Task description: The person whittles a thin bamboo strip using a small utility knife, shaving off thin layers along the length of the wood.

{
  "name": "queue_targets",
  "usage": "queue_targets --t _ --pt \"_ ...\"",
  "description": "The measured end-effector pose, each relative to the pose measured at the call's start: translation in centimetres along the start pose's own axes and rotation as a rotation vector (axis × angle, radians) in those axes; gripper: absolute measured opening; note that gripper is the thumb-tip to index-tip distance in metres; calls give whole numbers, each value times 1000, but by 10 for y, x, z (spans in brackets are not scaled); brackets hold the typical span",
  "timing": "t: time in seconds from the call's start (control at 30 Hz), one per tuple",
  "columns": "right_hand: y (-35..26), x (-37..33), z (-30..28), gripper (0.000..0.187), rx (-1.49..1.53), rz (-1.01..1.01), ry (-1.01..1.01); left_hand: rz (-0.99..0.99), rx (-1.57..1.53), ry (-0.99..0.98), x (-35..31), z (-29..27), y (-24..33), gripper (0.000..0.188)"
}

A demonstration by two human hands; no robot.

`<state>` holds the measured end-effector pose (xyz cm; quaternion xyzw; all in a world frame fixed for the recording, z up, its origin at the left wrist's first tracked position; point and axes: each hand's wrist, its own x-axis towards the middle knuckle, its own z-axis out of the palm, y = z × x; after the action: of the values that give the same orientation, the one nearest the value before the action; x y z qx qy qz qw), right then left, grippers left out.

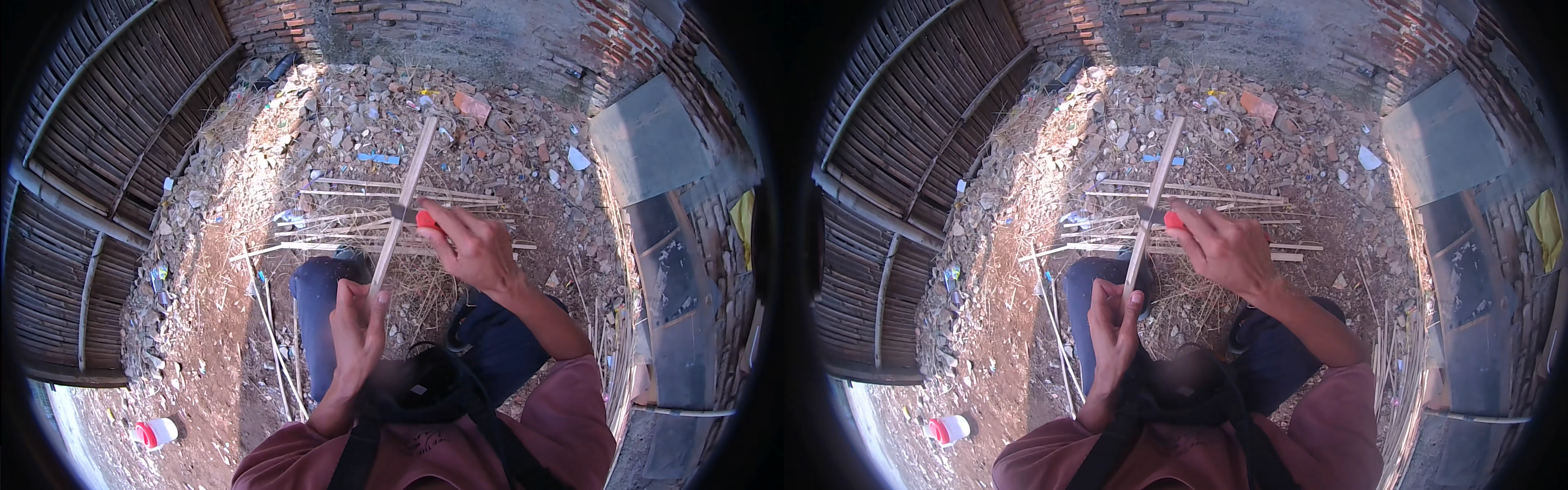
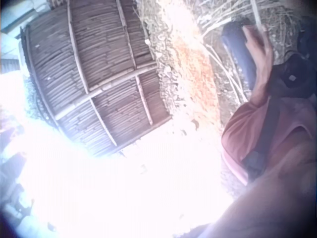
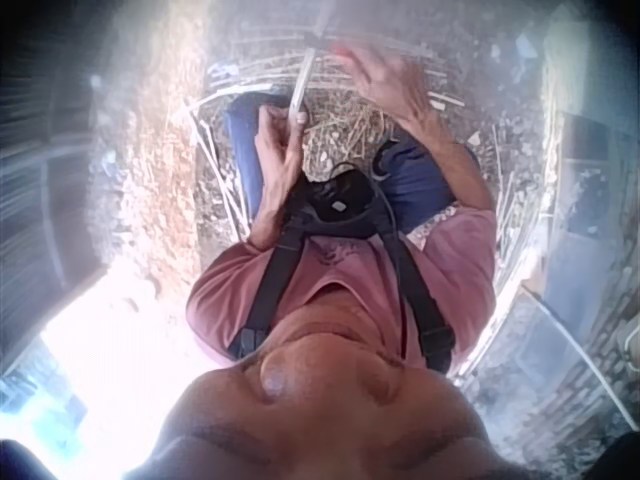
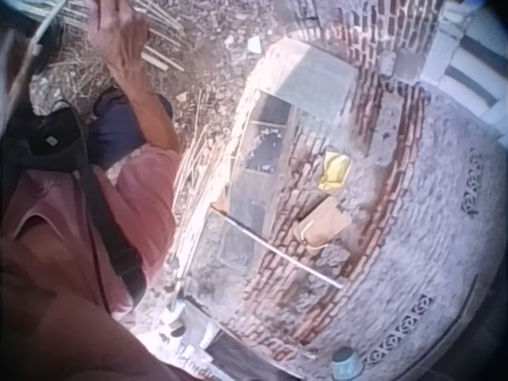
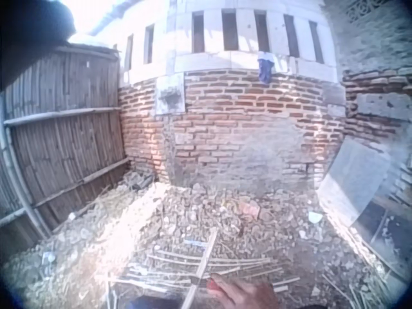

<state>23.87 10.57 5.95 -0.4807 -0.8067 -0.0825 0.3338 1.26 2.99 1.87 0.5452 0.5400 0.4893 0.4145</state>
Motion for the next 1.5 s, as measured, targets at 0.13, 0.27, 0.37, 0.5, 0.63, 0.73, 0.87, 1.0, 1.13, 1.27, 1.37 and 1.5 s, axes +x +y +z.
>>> queue_targets --t 0.13,0.27,0.37,0.5,0.63,0.73,0.87,1.0,1.13,1.27,1.37,1.5 --pt "103 45 -38 34 59 546 145 -113 33 -115 -31 -9 -8 28" --pt "146 19 -35 34 25 595 153 -76 40 -90 -22 -10 -12 28" --pt "138 5 -25 38 74 740 -217 -2 51 -18 -10 -11 -17 24" --pt "103 -6 -9 40 349 512 -235 -108 -136 -60 -1 -5 1 23" --pt "40 -4 -2 32 593 244 -243 -174 -203 -173 -2 -8 -7 23" --pt "6 -12 6 30 609 27 -248 -210 -201 -189 2 -6 -6 23" --pt "-14 -22 16 25 594 -90 -383 -203 -239 -182 4 -8 -15 24" --pt "-16 -28 27 23 612 -98 -377 -129 -260 -173 5 -10 -21 26" --pt "-16 -31 31 22 596 -133 -329 -183 -328 -205 5 -11 -13 24" --pt "-18 -31 30 24 514 -174 -274 -176 -366 -198 4 -11 -11 25" --pt "-21 -32 31 24 469 -186 -234 -179 -346 -221 5 -13 -10 24" --pt "-22 -34 31 24 423 -206 -221 -171 -290 -251 7 -16 -5 20"
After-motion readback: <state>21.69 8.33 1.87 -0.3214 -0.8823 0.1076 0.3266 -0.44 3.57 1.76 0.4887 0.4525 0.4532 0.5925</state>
